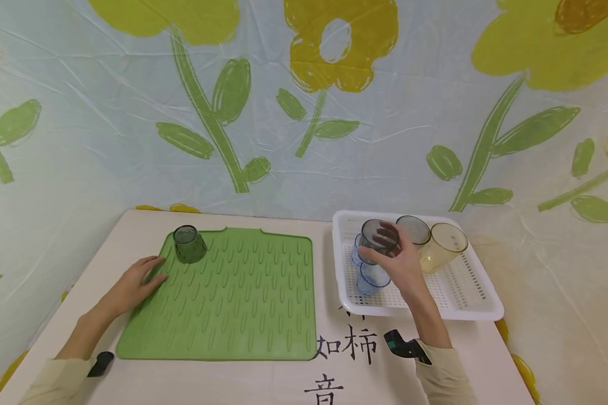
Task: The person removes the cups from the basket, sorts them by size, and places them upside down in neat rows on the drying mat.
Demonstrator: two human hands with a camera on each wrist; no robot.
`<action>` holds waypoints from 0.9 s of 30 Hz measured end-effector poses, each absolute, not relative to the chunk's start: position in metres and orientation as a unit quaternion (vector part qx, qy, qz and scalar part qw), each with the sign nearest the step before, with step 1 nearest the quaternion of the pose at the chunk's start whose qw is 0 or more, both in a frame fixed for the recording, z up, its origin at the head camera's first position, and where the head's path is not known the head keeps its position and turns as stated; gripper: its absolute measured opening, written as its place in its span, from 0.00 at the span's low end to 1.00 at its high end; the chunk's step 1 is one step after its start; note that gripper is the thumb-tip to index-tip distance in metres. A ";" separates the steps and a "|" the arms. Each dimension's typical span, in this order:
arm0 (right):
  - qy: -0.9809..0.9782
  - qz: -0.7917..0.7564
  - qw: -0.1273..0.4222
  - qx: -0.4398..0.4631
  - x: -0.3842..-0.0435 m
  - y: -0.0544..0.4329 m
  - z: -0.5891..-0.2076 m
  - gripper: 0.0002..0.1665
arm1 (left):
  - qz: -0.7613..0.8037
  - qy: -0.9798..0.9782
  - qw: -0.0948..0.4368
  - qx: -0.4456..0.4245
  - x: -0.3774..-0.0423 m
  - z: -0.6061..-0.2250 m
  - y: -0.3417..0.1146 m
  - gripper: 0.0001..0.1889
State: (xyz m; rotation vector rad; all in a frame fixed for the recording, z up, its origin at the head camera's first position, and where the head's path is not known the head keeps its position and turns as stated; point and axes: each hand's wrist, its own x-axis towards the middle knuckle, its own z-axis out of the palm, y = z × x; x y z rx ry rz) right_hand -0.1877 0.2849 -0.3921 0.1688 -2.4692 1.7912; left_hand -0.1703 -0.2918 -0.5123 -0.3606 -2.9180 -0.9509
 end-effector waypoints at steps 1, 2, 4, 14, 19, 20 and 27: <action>-0.808 0.584 0.043 0.057 -0.189 0.283 -0.393 0.43 | -0.310 -0.944 0.027 -0.112 -0.170 -0.511 -0.290 0.26; -0.808 0.585 0.043 0.058 -0.189 0.281 -0.393 0.43 | -0.310 -0.944 0.030 -0.109 -0.169 -0.510 -0.288 0.26; -0.807 0.586 0.042 0.060 -0.191 0.277 -0.395 0.43 | -0.311 -0.944 0.038 -0.102 -0.167 -0.508 -0.284 0.25; -0.788 0.611 0.024 0.067 -0.197 0.257 -0.401 0.43 | -0.333 -0.929 0.105 -0.122 -0.158 -0.496 -0.256 0.20; -0.777 0.626 0.011 0.070 -0.200 0.243 -0.404 0.43 | -0.356 -0.916 0.120 -0.139 -0.157 -0.491 -0.241 0.18; -0.774 0.630 0.007 0.071 -0.201 0.240 -0.405 0.43 | -0.363 -0.913 0.119 -0.142 -0.157 -0.490 -0.237 0.18; -0.759 0.647 -0.013 0.078 -0.203 0.219 -0.407 0.44 | -0.385 -0.903 0.114 -0.155 -0.159 -0.483 -0.216 0.17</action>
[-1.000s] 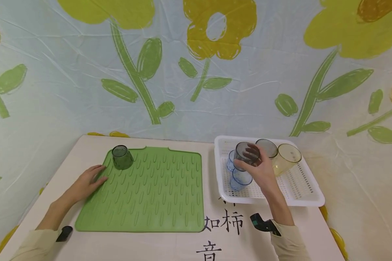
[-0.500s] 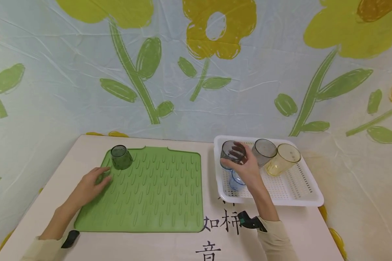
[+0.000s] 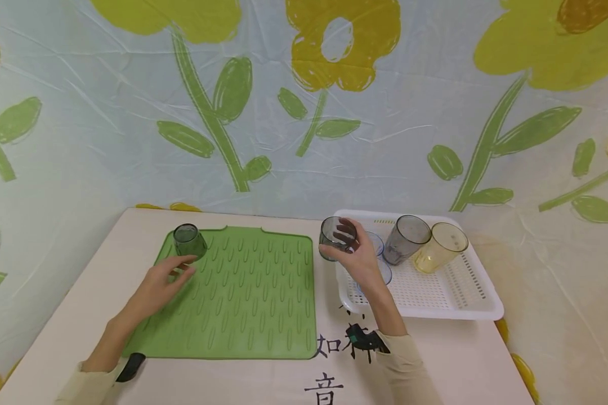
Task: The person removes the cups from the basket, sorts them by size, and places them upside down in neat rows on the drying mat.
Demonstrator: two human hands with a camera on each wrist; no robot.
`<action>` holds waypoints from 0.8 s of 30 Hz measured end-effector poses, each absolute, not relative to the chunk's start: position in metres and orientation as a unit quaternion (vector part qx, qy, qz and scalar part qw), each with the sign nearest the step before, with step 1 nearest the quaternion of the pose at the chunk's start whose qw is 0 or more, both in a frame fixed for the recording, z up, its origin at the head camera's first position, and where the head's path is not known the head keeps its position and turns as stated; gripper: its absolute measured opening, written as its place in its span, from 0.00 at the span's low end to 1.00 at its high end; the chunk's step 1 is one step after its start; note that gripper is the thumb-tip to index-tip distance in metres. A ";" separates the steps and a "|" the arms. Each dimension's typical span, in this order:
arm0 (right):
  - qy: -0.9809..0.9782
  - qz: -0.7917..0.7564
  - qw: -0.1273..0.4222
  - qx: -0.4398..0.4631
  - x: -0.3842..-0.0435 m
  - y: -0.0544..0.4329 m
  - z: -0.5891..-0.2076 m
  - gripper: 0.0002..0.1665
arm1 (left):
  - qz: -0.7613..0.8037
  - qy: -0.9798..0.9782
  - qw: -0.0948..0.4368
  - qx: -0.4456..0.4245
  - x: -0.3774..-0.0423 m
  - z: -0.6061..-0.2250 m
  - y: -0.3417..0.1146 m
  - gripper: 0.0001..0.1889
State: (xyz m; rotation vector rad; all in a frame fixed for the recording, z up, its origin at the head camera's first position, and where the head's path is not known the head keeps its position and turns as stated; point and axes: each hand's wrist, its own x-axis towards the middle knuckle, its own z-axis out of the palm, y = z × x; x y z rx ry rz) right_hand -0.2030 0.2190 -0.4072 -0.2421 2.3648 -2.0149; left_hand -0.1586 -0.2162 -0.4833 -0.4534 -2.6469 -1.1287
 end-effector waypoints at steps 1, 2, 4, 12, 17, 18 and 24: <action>0.757 -0.648 0.014 -0.079 -0.203 0.216 -0.407 0.44 | -0.386 -0.902 0.113 -0.156 -0.159 -0.482 -0.213 0.17; 0.756 -0.650 0.015 -0.079 -0.203 0.214 -0.408 0.45 | -0.390 -0.900 0.112 -0.159 -0.160 -0.481 -0.211 0.18; 0.755 -0.651 0.015 -0.077 -0.203 0.208 -0.409 0.45 | -0.395 -0.897 0.110 -0.163 -0.161 -0.480 -0.205 0.18; 0.744 -0.661 0.021 -0.093 -0.206 0.183 -0.418 0.45 | -0.419 -0.886 0.110 -0.168 -0.167 -0.477 -0.184 0.18; 0.747 -0.660 0.027 -0.080 -0.206 0.169 -0.420 0.45 | -0.433 -0.879 0.113 -0.167 -0.170 -0.475 -0.168 0.18; 0.748 -0.658 0.029 -0.078 -0.206 0.166 -0.420 0.45 | -0.440 -0.875 0.110 -0.168 -0.170 -0.473 -0.164 0.18; 0.746 -0.660 0.041 -0.082 -0.204 0.150 -0.425 0.46 | -0.476 -0.858 0.091 -0.171 -0.174 -0.466 -0.144 0.20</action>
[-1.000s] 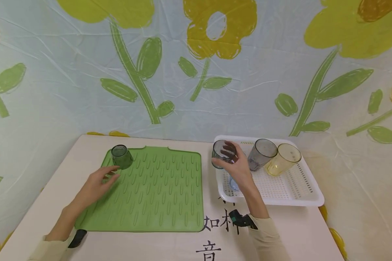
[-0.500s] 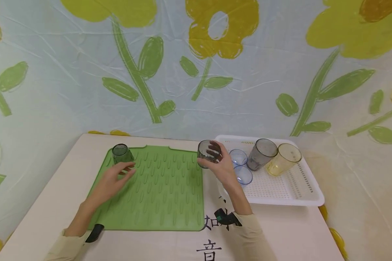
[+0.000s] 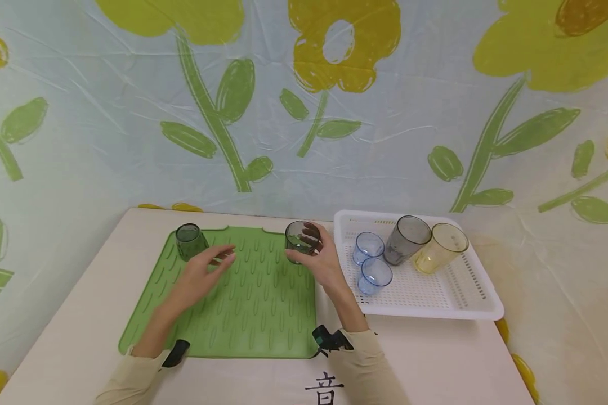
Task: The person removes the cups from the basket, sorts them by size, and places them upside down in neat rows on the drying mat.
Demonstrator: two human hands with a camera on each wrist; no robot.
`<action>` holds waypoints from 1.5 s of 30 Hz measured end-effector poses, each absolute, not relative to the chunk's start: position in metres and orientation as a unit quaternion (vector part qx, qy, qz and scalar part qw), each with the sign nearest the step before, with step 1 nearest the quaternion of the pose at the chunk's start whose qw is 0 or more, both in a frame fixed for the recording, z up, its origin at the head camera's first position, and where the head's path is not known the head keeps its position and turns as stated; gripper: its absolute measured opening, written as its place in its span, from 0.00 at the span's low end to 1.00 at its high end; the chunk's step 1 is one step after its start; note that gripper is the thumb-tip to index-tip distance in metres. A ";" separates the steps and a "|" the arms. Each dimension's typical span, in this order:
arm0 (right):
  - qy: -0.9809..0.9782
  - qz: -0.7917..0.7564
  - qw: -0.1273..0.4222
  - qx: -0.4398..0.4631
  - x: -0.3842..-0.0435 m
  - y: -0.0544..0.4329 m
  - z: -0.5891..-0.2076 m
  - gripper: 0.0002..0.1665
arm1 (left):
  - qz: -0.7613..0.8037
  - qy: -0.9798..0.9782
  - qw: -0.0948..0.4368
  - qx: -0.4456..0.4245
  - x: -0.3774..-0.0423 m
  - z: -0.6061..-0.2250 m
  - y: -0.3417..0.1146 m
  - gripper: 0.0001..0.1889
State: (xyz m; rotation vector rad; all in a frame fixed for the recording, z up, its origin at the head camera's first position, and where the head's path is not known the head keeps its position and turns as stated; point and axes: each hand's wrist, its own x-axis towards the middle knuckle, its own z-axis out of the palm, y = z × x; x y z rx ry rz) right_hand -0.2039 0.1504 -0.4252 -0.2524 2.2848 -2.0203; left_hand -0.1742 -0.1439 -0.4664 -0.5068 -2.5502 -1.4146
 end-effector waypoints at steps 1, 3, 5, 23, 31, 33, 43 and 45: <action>0.744 -0.662 0.042 -0.086 -0.204 0.148 -0.427 0.46 | -0.479 -0.856 0.089 -0.171 -0.175 -0.466 -0.141 0.20; 0.742 -0.662 0.043 -0.092 -0.204 0.144 -0.431 0.46 | -0.487 -0.852 0.084 -0.171 -0.177 -0.464 -0.135 0.21; 0.741 -0.662 0.043 -0.099 -0.205 0.140 -0.434 0.46 | -0.492 -0.850 0.081 -0.169 -0.177 -0.463 -0.129 0.22; 0.727 -0.672 0.077 -0.116 -0.197 0.105 -0.452 0.47 | -0.558 -0.815 0.054 -0.146 -0.181 -0.456 -0.086 0.32; 0.716 -0.681 0.071 -0.134 -0.193 0.093 -0.460 0.41 | -0.551 -0.823 0.049 -0.128 -0.180 -0.454 -0.075 0.42; 0.716 -0.679 0.066 -0.148 -0.193 0.092 -0.463 0.41 | -0.541 -0.831 0.050 -0.120 -0.179 -0.453 -0.073 0.45; 0.721 -0.667 0.069 -0.175 -0.191 0.088 -0.469 0.43 | -0.500 -0.861 0.046 -0.081 -0.177 -0.451 -0.070 0.48; 0.718 -0.668 0.079 -0.179 -0.191 0.089 -0.471 0.44 | -0.501 -0.860 0.055 -0.081 -0.177 -0.450 -0.070 0.47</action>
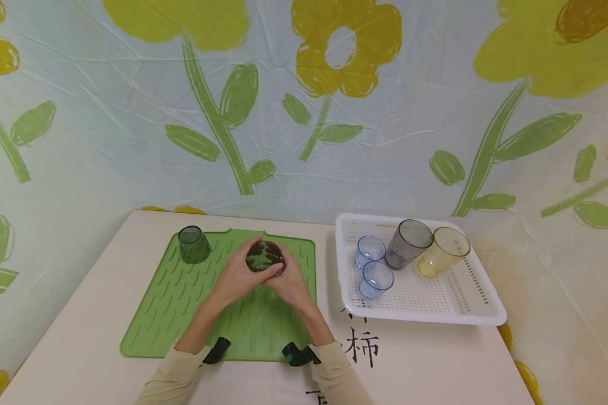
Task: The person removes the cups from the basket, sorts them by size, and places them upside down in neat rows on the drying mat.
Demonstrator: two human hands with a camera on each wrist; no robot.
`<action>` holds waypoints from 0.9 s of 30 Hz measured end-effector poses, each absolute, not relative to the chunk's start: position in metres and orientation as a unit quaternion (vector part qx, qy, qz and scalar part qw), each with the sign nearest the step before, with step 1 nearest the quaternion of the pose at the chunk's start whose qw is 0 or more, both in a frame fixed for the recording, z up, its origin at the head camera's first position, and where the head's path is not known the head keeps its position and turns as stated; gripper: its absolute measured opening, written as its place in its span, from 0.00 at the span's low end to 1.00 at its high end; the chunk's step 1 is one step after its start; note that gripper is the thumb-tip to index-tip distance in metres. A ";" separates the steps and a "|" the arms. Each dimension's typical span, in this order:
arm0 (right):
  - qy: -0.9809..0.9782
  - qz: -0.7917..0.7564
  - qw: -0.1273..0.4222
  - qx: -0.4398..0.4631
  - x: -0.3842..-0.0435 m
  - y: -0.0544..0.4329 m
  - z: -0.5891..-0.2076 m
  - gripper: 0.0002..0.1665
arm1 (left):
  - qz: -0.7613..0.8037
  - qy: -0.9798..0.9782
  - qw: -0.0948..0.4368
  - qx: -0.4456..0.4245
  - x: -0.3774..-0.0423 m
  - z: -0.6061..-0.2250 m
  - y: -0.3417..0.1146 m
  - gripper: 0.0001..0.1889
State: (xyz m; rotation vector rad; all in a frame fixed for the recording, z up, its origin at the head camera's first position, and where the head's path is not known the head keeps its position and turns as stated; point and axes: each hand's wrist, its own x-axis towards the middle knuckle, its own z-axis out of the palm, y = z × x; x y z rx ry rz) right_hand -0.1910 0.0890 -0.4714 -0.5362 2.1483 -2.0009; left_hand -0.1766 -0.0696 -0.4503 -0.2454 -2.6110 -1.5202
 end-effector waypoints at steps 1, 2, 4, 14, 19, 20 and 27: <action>0.712 -0.673 0.085 -0.183 -0.191 0.089 -0.473 0.44 | -0.502 -0.859 0.060 -0.081 -0.176 -0.450 -0.070 0.46; 0.705 -0.678 0.092 -0.186 -0.191 0.089 -0.474 0.45 | -0.506 -0.856 0.065 -0.082 -0.176 -0.450 -0.070 0.45; 0.693 -0.688 0.103 -0.191 -0.191 0.089 -0.478 0.45 | -0.513 -0.851 0.075 -0.084 -0.176 -0.449 -0.070 0.43; 0.656 -0.718 0.137 -0.191 -0.189 0.091 -0.489 0.41 | -0.572 -0.812 0.064 -0.094 -0.174 -0.447 -0.075 0.39; 0.633 -0.737 0.147 -0.188 -0.190 0.094 -0.488 0.43 | -0.592 -0.799 0.041 -0.095 -0.173 -0.447 -0.083 0.39; 0.632 -0.738 0.147 -0.185 -0.190 0.095 -0.488 0.43 | -0.596 -0.796 0.035 -0.098 -0.174 -0.447 -0.085 0.39; 0.637 -0.735 0.149 -0.176 -0.192 0.102 -0.482 0.45 | -0.614 -0.780 -0.001 -0.121 -0.174 -0.445 -0.094 0.39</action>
